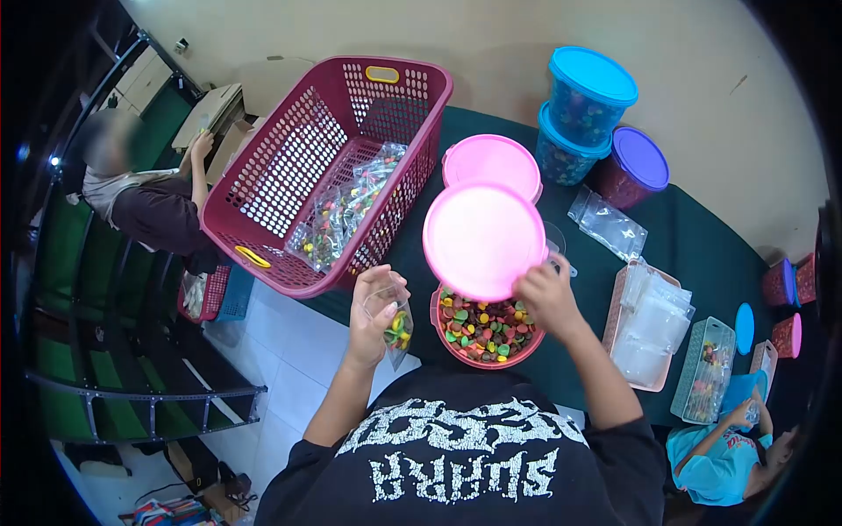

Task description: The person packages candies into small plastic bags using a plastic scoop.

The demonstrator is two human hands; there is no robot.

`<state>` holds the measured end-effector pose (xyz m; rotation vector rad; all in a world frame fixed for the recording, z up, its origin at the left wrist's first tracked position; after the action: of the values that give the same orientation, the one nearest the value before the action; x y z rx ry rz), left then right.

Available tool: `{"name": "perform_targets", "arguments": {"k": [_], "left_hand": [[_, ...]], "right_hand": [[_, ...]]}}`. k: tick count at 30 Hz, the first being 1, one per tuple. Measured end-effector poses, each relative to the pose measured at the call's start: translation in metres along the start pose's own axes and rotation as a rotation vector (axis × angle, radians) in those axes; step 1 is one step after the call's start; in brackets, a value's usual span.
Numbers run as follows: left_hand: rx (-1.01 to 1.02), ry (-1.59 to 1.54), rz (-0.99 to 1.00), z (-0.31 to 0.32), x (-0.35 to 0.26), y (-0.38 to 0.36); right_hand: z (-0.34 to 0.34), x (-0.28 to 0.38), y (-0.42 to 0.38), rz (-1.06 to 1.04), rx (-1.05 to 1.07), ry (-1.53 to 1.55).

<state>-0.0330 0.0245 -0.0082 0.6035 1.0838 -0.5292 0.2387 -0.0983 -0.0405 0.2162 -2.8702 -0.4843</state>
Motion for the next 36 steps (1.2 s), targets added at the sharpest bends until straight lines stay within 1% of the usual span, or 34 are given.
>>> {"name": "perform_targets", "arguments": {"k": [2,6,7,8,11,16,17,18,20,22,24,25,26,28,29,30,31,32,34,36], "left_hand": [[0.014,-0.002,0.02,0.001,0.001,0.002],[0.012,-0.008,0.03,0.008,0.003,0.006],[-0.032,0.029,0.036,0.016,0.001,0.009],[-0.024,0.026,0.036,0.021,0.001,0.01],[-0.003,-0.006,0.018,0.033,0.005,0.011],[0.05,0.067,0.042,0.051,0.012,0.008],[0.095,0.077,0.067,0.051,0.015,0.007],[0.094,0.079,0.072,0.053,0.015,0.005],[0.206,0.094,0.115,0.058,0.011,0.001],[0.216,0.099,0.114,0.067,0.002,-0.002],[0.379,0.034,0.054,0.082,-0.018,-0.004],[0.386,-0.036,0.062,0.089,-0.018,-0.003],[0.38,-0.034,0.066,0.095,-0.018,-0.003],[0.481,-0.094,0.086,0.108,-0.019,0.001],[0.44,-0.012,0.024,0.113,-0.016,-0.002],[0.444,-0.008,0.029,0.116,-0.014,-0.002],[0.485,0.059,0.042,0.118,-0.011,-0.001],[0.526,0.126,0.052,0.121,-0.009,-0.001],[0.508,0.157,0.036,0.13,-0.012,-0.002],[0.389,0.196,0.027,0.131,-0.011,-0.003]], "right_hand": [[-0.011,0.021,-0.028,-0.027,0.078,-0.015],[-0.019,0.047,-0.067,-0.01,0.109,0.021],[-0.019,0.05,-0.072,0.0,0.117,0.029],[-0.018,0.053,-0.075,0.006,0.115,0.025],[-0.007,0.054,-0.085,-0.002,0.094,0.058],[0.012,0.051,-0.095,0.009,0.102,0.129],[0.013,0.048,-0.095,0.023,0.111,0.145],[0.012,0.045,-0.095,0.034,0.12,0.162],[0.009,0.041,-0.096,0.049,0.139,0.174],[-0.001,0.042,-0.092,0.061,0.158,0.184],[-0.028,0.049,-0.079,0.17,0.089,0.48],[-0.037,0.05,-0.073,0.169,0.071,0.64],[-0.048,0.056,-0.065,0.161,0.074,0.641],[-0.067,0.069,-0.047,0.133,-0.122,1.079],[-0.068,0.07,-0.04,0.126,-0.125,1.076],[-0.069,0.071,-0.035,0.085,-0.101,1.197],[-0.07,0.071,-0.032,0.044,-0.077,1.318],[-0.071,0.072,-0.031,0.045,-0.085,1.316],[-0.07,0.071,-0.029,0.089,-0.032,1.599],[-0.074,0.071,-0.034,0.126,-0.043,1.636]]}}
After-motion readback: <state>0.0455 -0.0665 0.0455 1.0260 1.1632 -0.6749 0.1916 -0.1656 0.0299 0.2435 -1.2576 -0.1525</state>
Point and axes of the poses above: each hand's wrist, its own y-axis towards the middle knuckle, its own z-axis out of the palm, x = y × z, the point moved 1 cm from there along y, towards the middle knuckle, and after that the axes turned 10 degrees about x, right-handed, at the moved point
